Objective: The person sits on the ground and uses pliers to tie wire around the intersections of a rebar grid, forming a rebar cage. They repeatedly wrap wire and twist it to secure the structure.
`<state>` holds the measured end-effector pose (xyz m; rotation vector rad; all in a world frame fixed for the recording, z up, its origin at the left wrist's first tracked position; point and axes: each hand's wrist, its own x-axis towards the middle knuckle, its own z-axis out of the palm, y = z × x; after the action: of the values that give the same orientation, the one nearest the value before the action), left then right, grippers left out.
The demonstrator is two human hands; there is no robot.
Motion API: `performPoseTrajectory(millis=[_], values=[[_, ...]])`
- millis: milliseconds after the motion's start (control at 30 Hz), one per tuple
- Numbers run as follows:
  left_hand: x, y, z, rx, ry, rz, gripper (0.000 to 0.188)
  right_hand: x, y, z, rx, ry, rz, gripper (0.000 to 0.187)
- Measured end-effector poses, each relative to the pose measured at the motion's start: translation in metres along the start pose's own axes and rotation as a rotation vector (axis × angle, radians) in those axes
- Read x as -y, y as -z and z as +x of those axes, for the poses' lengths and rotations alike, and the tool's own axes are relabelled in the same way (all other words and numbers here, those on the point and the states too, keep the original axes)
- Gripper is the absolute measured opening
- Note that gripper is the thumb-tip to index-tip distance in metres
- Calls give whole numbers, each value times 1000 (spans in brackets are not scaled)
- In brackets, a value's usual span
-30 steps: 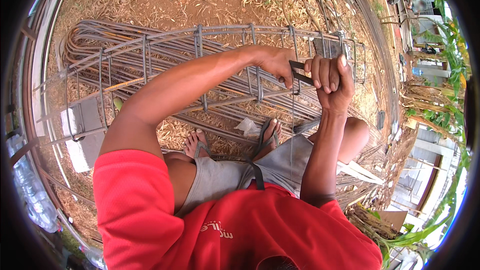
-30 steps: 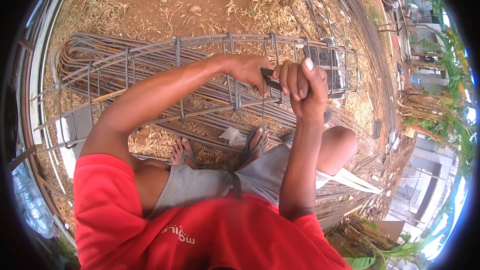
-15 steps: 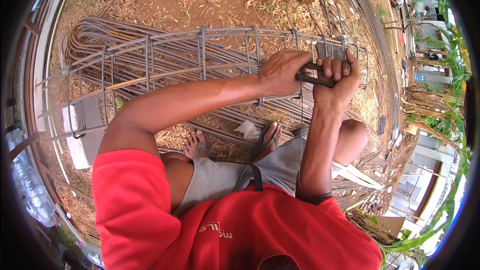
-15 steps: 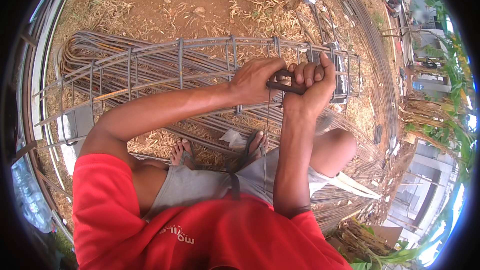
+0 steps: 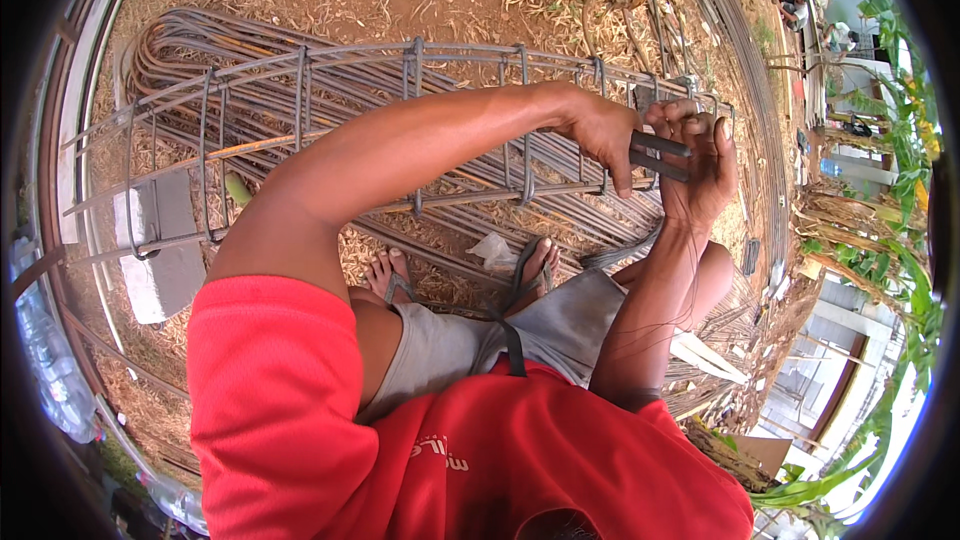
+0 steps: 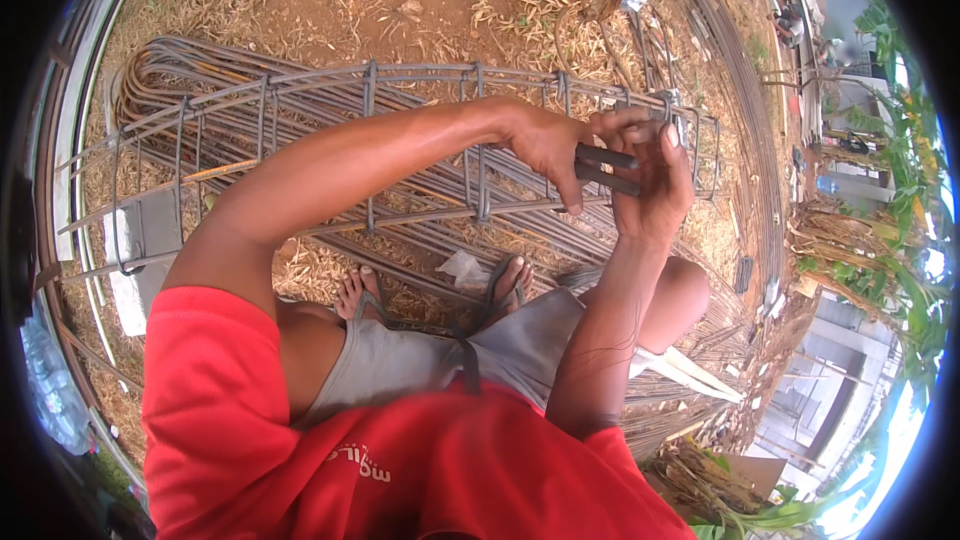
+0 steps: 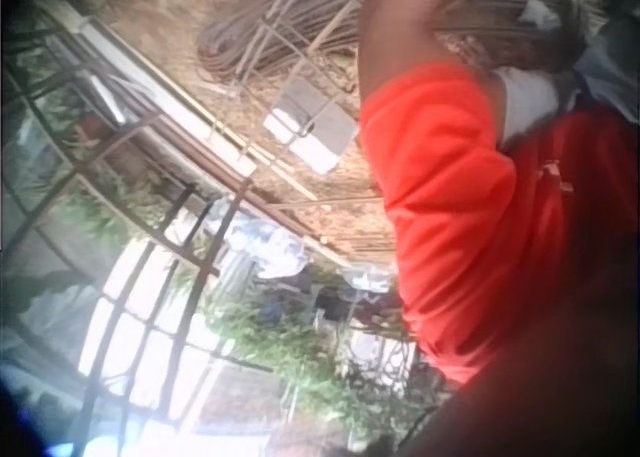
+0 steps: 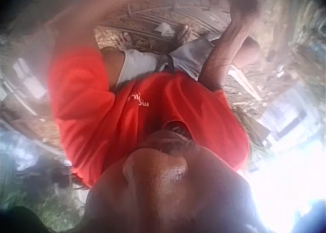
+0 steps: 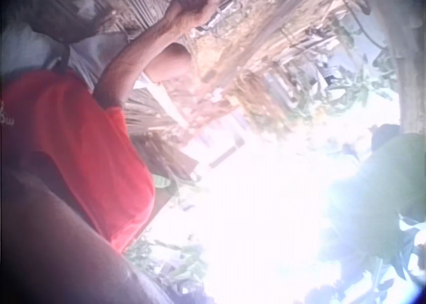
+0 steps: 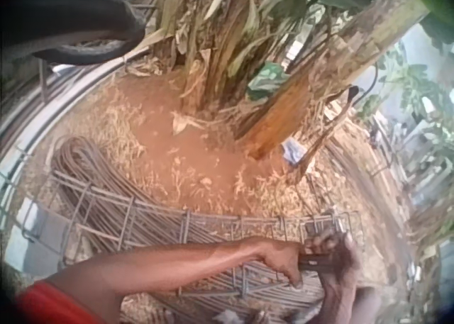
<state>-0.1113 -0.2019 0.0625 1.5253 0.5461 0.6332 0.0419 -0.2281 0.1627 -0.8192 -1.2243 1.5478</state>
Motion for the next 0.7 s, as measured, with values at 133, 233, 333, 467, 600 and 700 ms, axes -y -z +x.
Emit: performPoseTrajectory(millis=[133, 233, 333, 467, 600, 700], values=[[6, 5, 8, 159, 48, -126, 32, -1, 1, 7, 345, -25, 3, 53], [10, -4, 8, 193, 25, -49, 27, -5, 9, -7, 331, -5, -1, 59], [5, -13, 8, 225, 58, -9, 28, -14, 13, -27, 210, 39, 4, 62], [-13, -4, 4, 226, 134, 82, 25, -12, 8, -23, 89, 30, 88, 63], [-16, -12, -14, -381, -4, 374, 32, -4, -5, 14, -82, -57, 213, 57], [-9, -45, -14, -907, -149, 518, 47, -6, -10, 33, -275, -91, 239, 52]])
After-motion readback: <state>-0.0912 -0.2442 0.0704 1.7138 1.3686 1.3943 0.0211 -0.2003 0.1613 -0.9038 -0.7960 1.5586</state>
